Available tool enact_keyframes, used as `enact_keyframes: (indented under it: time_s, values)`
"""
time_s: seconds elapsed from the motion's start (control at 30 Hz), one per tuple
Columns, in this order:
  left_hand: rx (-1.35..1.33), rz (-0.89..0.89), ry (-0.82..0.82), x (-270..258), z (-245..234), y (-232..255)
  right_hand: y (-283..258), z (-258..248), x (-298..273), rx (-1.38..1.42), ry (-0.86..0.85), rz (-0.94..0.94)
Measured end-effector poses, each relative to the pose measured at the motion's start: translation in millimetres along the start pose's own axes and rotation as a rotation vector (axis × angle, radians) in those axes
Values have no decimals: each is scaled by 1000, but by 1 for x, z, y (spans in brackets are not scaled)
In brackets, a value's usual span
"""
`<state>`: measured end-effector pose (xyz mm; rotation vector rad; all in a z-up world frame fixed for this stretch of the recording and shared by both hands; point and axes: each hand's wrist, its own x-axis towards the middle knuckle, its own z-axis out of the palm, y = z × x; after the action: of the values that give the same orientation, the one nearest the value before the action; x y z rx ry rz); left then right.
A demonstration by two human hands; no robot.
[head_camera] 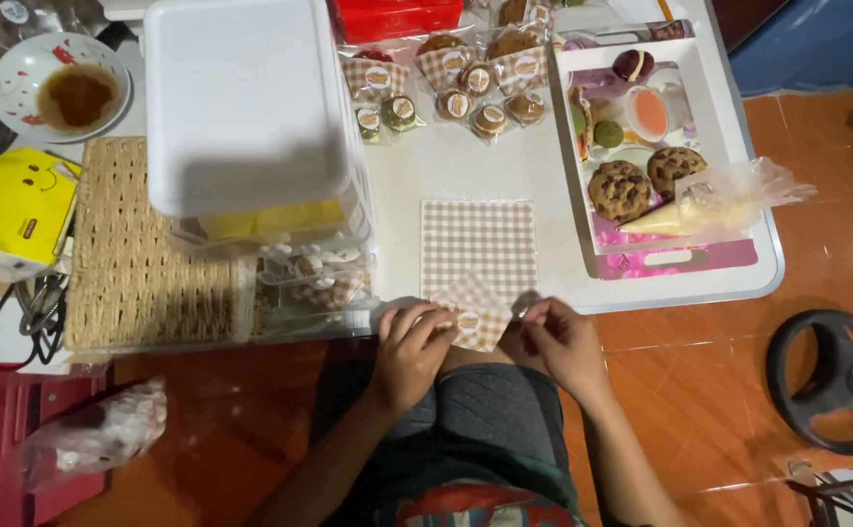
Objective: Folding small checkered paper squares into packaging for treats at a pastry shop.
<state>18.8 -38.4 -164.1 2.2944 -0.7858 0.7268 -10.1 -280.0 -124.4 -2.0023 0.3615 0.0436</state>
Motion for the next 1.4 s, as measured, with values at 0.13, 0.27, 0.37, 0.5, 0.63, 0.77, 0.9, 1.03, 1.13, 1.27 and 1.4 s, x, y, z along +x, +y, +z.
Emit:
enact_keyframes:
  time_s: [0.13, 0.27, 0.37, 0.5, 0.63, 0.77, 0.9, 1.03, 1.13, 1.27, 1.4]
  values:
    - [21, 31, 91, 1, -20, 7, -23, -7, -19, -136, -74, 56]
    - [68, 112, 197, 6, -42, 12, -29, 4, -25, 129, -128, 180]
    - [73, 132, 218, 9, -59, 17, -12, 21, -24, 486, -174, 187]
    - [54, 122, 289, 9, -71, 19, -12, 45, -29, 760, -104, 99]
    - [111, 126, 330, -5, -100, 13, -43, 61, -27, 654, -100, 28]
    - [187, 84, 162, -33, -123, 5, -67, 81, -20, 464, -293, 38]
    - [238, 24, 163, -30, -149, -1, -98, 108, -10, 497, -397, 27]
    - [369, -36, 212, -26, -158, -16, -107, 136, -4, 620, -408, 72]
    - [518, -131, 203, -33, -148, -34, -130, 141, -6, 563, -433, 77]
    - [490, -62, 313, -15, -147, -48, -146, 143, -2, 240, -354, 36]
    - [519, -115, 206, -15, -137, -56, -152, 141, 4, -154, -378, -322]
